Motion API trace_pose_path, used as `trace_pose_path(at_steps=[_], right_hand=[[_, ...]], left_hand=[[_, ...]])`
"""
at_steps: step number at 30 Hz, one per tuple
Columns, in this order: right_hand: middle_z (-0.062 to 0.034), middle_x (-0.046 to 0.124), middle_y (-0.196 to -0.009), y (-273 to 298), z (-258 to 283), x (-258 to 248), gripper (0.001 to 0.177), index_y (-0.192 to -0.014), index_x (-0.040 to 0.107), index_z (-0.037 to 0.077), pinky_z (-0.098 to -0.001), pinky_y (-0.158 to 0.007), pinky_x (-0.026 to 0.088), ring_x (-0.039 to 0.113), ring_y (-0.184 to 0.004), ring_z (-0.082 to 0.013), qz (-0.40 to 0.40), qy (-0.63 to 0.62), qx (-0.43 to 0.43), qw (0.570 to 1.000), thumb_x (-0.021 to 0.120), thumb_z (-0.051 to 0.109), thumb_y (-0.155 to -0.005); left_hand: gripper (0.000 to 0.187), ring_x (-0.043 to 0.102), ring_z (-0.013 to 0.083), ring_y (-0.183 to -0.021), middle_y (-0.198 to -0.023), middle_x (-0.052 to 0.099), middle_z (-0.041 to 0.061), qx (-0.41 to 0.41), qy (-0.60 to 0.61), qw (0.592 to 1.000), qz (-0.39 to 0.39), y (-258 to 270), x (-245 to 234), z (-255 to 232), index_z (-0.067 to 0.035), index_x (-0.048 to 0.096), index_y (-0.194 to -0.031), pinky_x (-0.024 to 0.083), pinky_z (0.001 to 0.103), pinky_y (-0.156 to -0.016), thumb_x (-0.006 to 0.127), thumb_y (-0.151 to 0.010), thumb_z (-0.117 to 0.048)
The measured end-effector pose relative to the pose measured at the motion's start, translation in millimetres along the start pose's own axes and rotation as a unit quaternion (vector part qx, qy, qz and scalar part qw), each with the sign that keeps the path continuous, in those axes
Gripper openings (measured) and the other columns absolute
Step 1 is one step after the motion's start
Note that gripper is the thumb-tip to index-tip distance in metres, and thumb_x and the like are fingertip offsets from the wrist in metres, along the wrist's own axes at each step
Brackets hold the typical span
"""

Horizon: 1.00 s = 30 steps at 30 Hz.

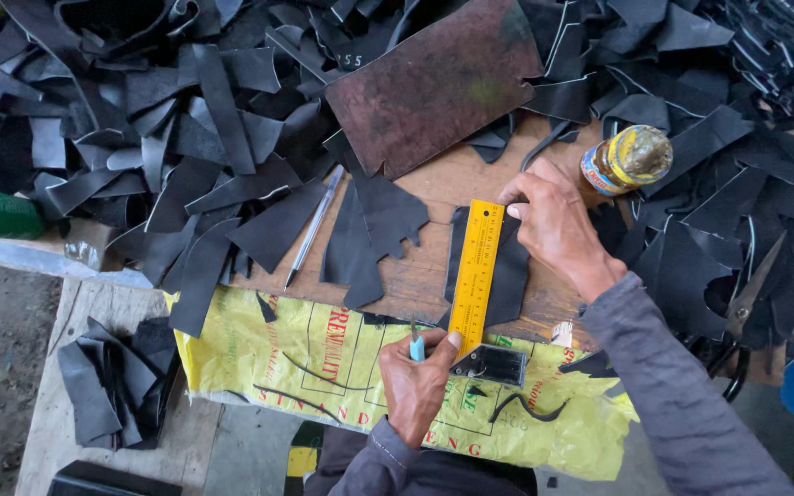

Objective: The person aligns and joins black leather pieces by hand, then uses a yellow ruler and a small tool to mark or score the material on a wooden surface.

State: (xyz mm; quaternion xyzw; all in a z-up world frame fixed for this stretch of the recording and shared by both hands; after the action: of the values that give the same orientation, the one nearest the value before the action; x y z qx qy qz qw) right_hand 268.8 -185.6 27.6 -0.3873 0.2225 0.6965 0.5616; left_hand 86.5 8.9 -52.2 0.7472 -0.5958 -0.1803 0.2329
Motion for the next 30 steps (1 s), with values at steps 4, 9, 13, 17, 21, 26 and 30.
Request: trace_pose_path(at_steps=[4,9,13,17,21,26,30], right_hand=[[-0.0152,0.057,-0.093,-0.4,8.3,-3.8,0.021,-0.091,0.067,0.002,-0.0454,-0.082,0.045,0.056,-0.095,-0.0362,-0.009,0.028,-0.036,0.999,0.074,-0.007,-0.074],[-0.014,0.059,-0.093,-0.4,14.7,-6.7,0.021,-0.089,0.065,0.003,-0.0466,-0.082,0.044,0.055,-0.094,-0.0375,-0.014,0.027,-0.054,0.998,0.074,-0.007,-0.073],[-0.0113,0.061,-0.091,1.6,10.6,-7.8,0.028,-0.098,0.059,0.003,-0.0413,-0.076,0.05,0.061,-0.089,-0.031,-0.024,-0.021,-0.038,0.999,0.071,-0.011,-0.077],[-0.0105,0.06,-0.089,0.9,-3.8,-4.6,0.036,-0.107,0.051,0.003,-0.0359,-0.069,0.053,0.067,-0.081,-0.023,-0.036,-0.089,0.013,0.995,0.068,-0.015,-0.08],[-0.0102,0.06,-0.089,1.2,-11.6,-1.7,0.036,-0.106,0.047,0.002,-0.0341,-0.07,0.055,0.068,-0.082,-0.0215,-0.048,-0.121,0.028,0.991,0.07,-0.014,-0.083],[-0.0103,0.059,-0.087,4.0,-12.2,-0.1,0.033,-0.103,0.047,0.002,-0.0368,-0.068,0.052,0.066,-0.08,-0.0235,-0.05,-0.112,0.016,0.992,0.068,-0.015,-0.083],[-0.0122,0.058,-0.088,2.9,-8.9,-0.6,0.032,-0.099,0.047,0.002,-0.0411,-0.07,0.048,0.062,-0.082,-0.0298,-0.066,-0.08,0.0,0.995,0.066,-0.017,-0.081]], left_hand=[[0.021,0.062,0.0082,-0.06,-0.07,0.074,0.006,-0.007,-0.001,1.0,-0.004,-0.9,0.2,2.9,0.009,0.079,-0.09,0.05,0.025,-0.054,0.078,-0.083,-0.01],[0.02,0.062,0.0076,-0.061,-0.07,0.075,0.006,0.002,0.004,1.0,-0.002,-1.5,0.1,2.4,0.01,0.079,-0.089,0.051,0.025,-0.055,0.078,-0.083,-0.01],[0.02,0.061,0.0068,-0.061,-0.07,0.074,0.005,-0.002,-0.008,1.0,-0.001,-2.7,0.4,4.1,0.009,0.079,-0.089,0.049,0.024,-0.054,0.079,-0.083,-0.01],[0.021,0.059,0.0067,-0.06,-0.069,0.073,0.004,-0.016,-0.015,1.0,0.0,-4.5,-1.1,8.1,0.009,0.08,-0.089,0.048,0.025,-0.053,0.08,-0.083,-0.012],[0.023,0.059,0.0069,-0.06,-0.069,0.073,0.005,-0.019,-0.029,0.999,0.006,-6.8,-1.7,10.8,0.008,0.08,-0.089,0.047,0.025,-0.053,0.082,-0.082,-0.013],[0.023,0.061,0.0066,-0.061,-0.07,0.074,0.005,-0.011,-0.017,1.0,0.005,-6.3,-2.8,10.5,0.009,0.08,-0.09,0.05,0.025,-0.055,0.083,-0.081,-0.012],[0.024,0.064,0.0074,-0.062,-0.071,0.075,0.006,-0.015,-0.02,1.0,0.006,-7.4,-1.5,6.6,0.009,0.079,-0.091,0.052,0.025,-0.055,0.083,-0.08,-0.013]])
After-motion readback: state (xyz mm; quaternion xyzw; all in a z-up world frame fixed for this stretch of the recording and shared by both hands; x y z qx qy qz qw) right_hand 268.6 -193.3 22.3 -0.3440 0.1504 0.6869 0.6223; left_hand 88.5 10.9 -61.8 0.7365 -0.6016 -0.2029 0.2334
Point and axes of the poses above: each hand's wrist, its own y-axis away from the middle knuckle, its own x-axis out of the palm, z = x × y, the point moved 10 cm from there along -y, towards the middle knuckle
